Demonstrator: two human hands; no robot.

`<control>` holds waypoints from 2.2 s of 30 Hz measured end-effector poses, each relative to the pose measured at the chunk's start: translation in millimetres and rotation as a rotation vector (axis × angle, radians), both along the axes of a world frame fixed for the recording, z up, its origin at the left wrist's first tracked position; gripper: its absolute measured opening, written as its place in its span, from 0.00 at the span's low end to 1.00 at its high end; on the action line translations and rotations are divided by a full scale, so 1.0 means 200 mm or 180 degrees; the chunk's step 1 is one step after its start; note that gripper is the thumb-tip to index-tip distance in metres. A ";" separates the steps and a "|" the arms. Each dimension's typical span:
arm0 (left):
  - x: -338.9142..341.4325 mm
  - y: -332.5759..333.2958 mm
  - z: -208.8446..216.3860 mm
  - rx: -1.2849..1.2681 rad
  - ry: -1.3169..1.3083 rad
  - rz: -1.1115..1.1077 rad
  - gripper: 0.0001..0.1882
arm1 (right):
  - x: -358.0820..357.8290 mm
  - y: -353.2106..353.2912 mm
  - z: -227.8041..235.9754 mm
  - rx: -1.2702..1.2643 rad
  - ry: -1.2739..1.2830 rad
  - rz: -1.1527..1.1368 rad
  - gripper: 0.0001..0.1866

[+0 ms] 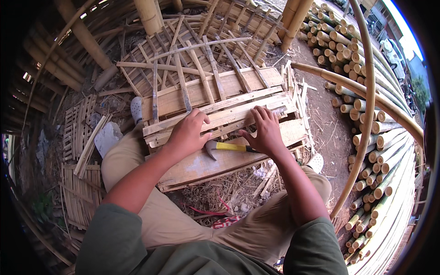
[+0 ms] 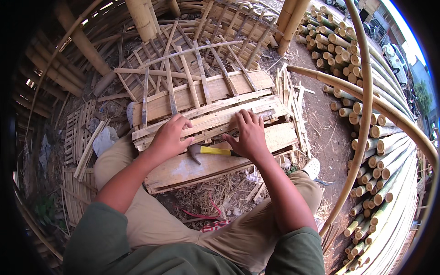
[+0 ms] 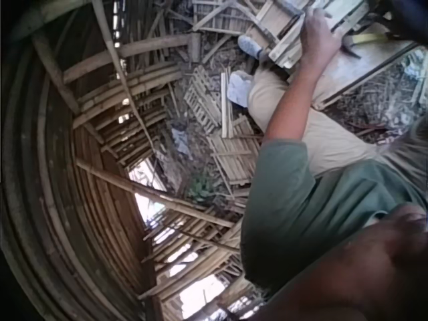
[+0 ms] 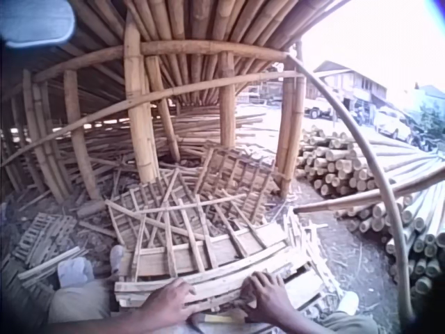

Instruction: The person aligns bamboo strips on a wooden base and fastens them together by driving nails with a hammer.

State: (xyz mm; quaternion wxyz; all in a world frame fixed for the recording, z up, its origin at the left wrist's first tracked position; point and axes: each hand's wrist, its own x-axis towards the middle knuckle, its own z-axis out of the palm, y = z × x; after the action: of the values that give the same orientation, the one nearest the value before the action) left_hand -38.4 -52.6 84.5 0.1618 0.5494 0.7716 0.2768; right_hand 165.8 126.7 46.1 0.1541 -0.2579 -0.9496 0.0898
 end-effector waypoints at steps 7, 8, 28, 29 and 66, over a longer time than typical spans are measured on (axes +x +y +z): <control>-0.06 0.03 -0.04 0.0079 0.0170 -0.0010 0.12 | -0.01 -0.01 -0.01 0.0066 -0.0064 0.0093 0.38; -0.06 0.04 -0.04 0.0078 0.0172 -0.0014 0.12 | -0.01 -0.01 -0.02 0.0187 -0.0054 0.0120 0.38; -0.07 0.18 -0.11 0.0620 -0.0017 -0.0153 0.13 | -0.07 0.18 -0.06 -0.0033 0.0169 -0.0118 0.23; -0.06 0.18 -0.12 0.0616 -0.0009 -0.0148 0.13 | -0.08 0.20 -0.05 -0.0057 0.0027 -0.0037 0.22; -0.15 0.29 -0.16 0.0441 -0.0950 0.0627 0.23 | -0.19 0.14 0.08 0.0336 0.1069 0.0730 0.15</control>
State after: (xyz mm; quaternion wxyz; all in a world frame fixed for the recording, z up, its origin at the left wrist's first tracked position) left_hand -68.6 4.7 52.9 0.2084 0.4338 0.7682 0.4222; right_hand 127.8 155.3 61.9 0.3122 -0.1212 -0.9371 0.0985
